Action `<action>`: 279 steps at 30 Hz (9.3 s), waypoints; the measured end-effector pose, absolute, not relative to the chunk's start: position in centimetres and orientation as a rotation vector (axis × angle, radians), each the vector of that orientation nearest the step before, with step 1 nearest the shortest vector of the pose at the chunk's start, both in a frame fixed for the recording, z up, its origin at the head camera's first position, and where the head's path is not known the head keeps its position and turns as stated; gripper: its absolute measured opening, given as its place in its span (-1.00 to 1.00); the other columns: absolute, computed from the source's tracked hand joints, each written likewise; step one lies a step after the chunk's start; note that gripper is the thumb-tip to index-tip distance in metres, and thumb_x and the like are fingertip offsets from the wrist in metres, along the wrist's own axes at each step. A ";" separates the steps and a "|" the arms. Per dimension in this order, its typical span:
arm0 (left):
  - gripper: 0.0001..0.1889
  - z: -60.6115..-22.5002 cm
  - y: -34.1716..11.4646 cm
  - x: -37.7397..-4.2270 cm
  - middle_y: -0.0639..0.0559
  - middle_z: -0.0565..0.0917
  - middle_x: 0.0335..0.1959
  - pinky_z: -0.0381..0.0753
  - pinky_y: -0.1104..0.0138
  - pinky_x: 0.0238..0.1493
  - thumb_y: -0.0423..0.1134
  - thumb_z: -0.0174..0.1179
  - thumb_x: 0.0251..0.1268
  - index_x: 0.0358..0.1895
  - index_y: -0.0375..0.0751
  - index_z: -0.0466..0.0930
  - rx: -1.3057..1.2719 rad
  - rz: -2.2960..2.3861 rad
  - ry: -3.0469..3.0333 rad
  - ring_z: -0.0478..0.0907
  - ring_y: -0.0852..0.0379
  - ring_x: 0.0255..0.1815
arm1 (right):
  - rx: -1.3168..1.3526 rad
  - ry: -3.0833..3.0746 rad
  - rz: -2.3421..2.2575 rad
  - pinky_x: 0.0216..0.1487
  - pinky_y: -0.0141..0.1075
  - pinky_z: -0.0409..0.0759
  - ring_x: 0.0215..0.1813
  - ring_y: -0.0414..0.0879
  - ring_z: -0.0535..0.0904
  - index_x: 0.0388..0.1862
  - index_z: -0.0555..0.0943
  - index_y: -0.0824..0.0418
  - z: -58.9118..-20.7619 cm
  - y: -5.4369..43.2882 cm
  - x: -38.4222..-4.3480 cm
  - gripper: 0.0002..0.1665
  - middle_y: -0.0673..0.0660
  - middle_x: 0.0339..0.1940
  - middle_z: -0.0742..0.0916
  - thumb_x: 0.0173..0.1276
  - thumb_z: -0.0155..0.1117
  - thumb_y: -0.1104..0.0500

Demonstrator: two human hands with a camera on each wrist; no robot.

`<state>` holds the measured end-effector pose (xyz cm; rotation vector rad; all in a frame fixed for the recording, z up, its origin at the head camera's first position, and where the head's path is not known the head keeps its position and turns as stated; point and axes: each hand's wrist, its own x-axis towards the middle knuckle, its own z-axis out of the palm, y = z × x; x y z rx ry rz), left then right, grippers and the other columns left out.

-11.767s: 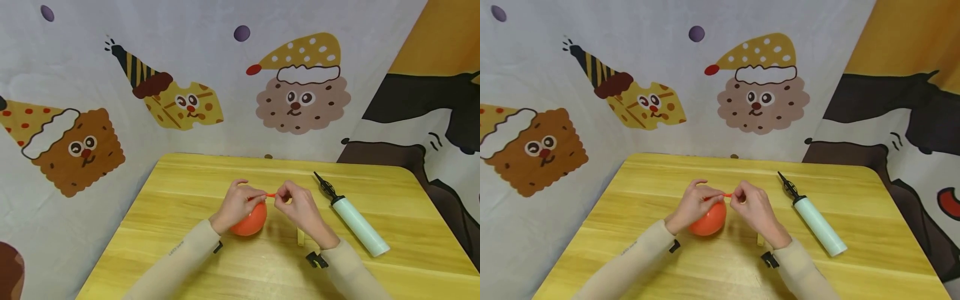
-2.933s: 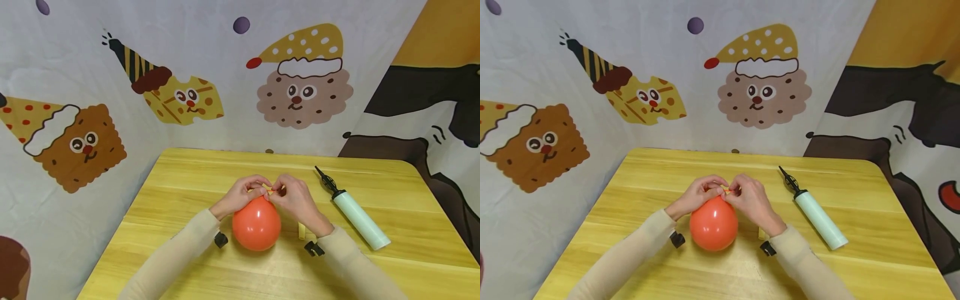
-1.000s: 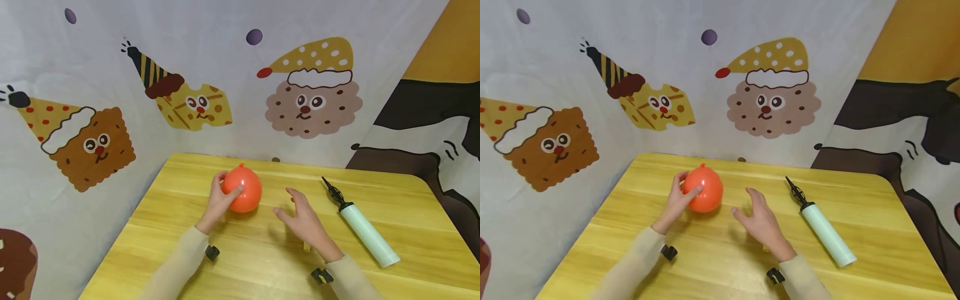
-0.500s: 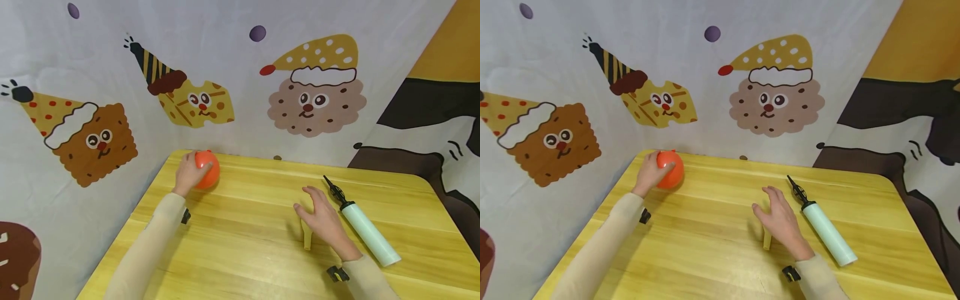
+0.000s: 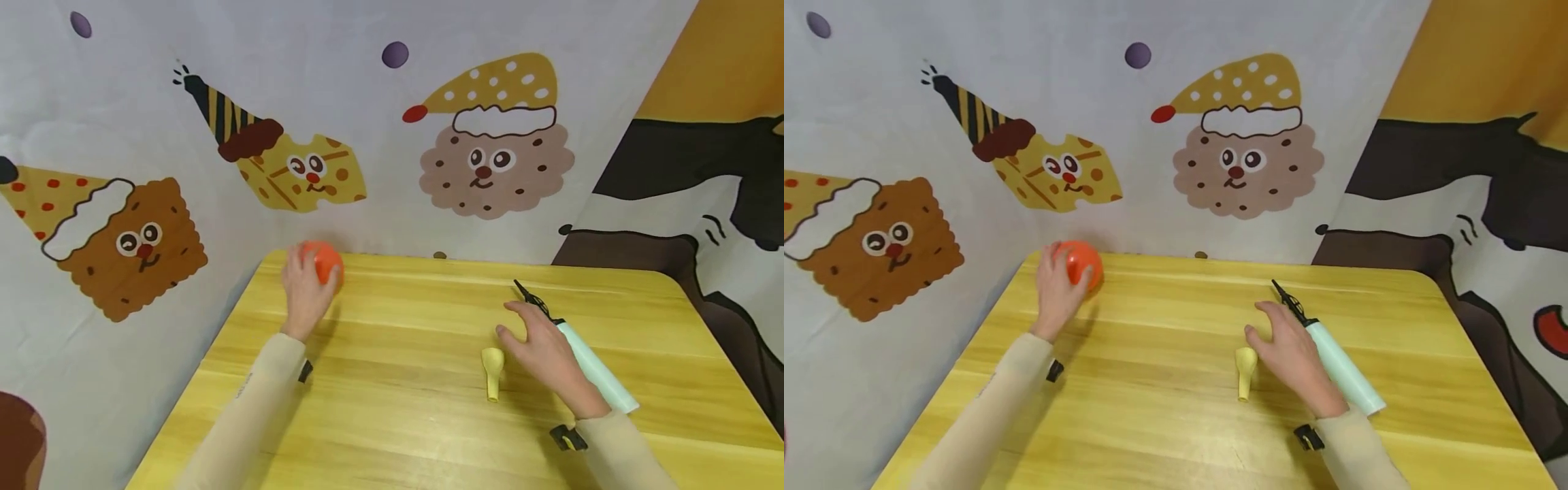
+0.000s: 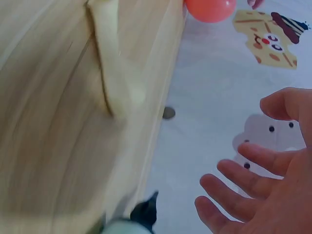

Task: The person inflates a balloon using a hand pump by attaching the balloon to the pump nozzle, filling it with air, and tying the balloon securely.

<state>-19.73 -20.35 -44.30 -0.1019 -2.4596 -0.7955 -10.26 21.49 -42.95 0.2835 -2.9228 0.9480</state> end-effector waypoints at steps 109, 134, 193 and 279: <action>-0.59 -48.3 -8.0 -15.5 -0.32 0.54 0.36 0.40 0.08 0.46 -0.37 0.08 0.61 0.38 -0.49 0.36 0.398 -2.944 -1.439 0.64 0.00 0.25 | 0.301 -3.214 1.015 -0.35 -0.16 0.57 -0.23 0.00 0.62 0.39 0.34 0.40 -44.9 25.8 -7.4 -0.11 0.31 -0.03 0.72 0.40 0.40 -0.19; -0.61 -48.6 -6.1 -14.3 -0.26 0.63 0.27 0.60 0.24 0.27 -0.38 0.15 0.56 0.33 -0.50 0.46 0.292 -2.836 -1.525 0.68 0.04 0.18 | 0.444 -3.178 1.047 -0.34 -0.18 0.55 -0.25 -0.10 0.56 0.32 0.46 0.29 -45.9 21.1 -6.5 -0.16 0.13 -0.12 0.72 0.30 0.49 -0.22; -0.62 -48.9 -3.7 -13.8 0.12 0.56 0.09 0.26 0.16 0.41 -0.20 -0.13 0.72 0.44 -0.11 0.37 0.160 -3.219 -0.964 0.49 0.11 0.25 | 0.507 -3.085 1.337 -0.42 -0.28 0.60 -0.37 -0.17 0.58 0.29 0.47 0.32 -45.5 19.0 -5.6 -0.27 0.06 -0.28 0.69 0.45 0.35 -0.20; -0.69 -46.2 -5.1 -16.8 0.02 0.52 -0.45 0.57 0.42 -0.44 -0.16 -0.32 0.76 -0.17 -0.25 0.33 0.369 -2.667 -1.284 0.48 0.20 -0.51 | 0.714 -3.039 1.636 -0.51 -0.21 0.64 -0.41 -0.06 0.64 0.46 0.28 0.38 -43.5 15.1 -5.4 -0.22 0.12 -0.26 0.67 0.58 0.20 -0.14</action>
